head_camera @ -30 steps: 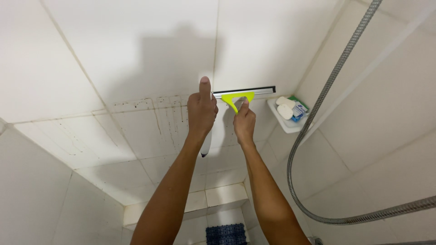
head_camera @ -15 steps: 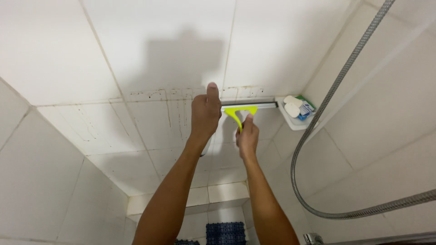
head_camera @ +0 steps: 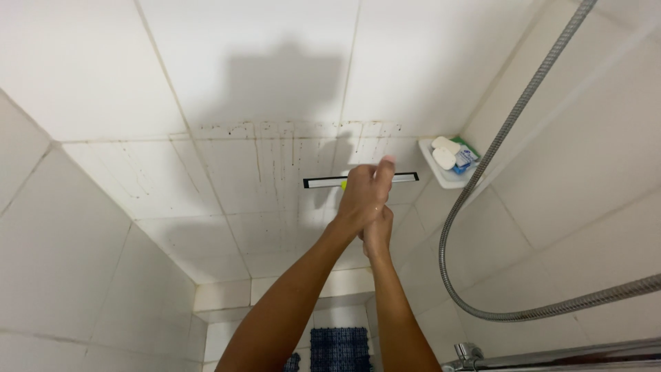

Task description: Cleaning a tiled shower wall using a squeegee and a spray bottle.

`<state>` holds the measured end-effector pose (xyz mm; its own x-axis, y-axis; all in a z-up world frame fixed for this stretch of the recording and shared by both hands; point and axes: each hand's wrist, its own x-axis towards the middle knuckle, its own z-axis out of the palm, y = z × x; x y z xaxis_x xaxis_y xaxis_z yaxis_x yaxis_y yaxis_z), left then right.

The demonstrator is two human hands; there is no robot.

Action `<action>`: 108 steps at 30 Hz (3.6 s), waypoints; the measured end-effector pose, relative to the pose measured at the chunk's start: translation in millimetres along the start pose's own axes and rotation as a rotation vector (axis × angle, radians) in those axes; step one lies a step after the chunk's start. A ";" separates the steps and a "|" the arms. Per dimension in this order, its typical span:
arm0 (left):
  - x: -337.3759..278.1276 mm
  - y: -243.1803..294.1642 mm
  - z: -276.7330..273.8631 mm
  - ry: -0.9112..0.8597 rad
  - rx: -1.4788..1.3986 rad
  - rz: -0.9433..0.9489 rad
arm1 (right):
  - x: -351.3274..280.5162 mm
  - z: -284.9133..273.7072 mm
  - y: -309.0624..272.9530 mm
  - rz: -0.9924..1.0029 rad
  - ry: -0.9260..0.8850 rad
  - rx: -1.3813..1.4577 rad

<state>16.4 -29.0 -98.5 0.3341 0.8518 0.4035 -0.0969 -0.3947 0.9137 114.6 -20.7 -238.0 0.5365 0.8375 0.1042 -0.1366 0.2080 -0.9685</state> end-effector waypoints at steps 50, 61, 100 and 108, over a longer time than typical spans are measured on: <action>-10.6 -66.9 -264.8 0.348 0.084 0.074 | -70.6 199.7 -19.6 -0.011 0.018 0.029; -0.3 -42.8 -181.7 0.267 -0.089 0.074 | -24.9 166.7 -60.3 -0.090 0.014 0.057; -17.6 -50.0 -258.0 0.465 -0.195 -0.035 | -11.6 255.4 -52.8 -0.314 0.071 -0.228; -19.7 -38.6 -264.5 0.452 -0.272 -0.032 | -9.0 307.0 -94.3 -0.396 0.046 -0.245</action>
<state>-234.4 60.5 -128.7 -0.0913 0.9490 0.3017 -0.3531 -0.3141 0.8813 -133.0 107.3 -78.3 0.5444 0.6934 0.4720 0.2837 0.3773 -0.8816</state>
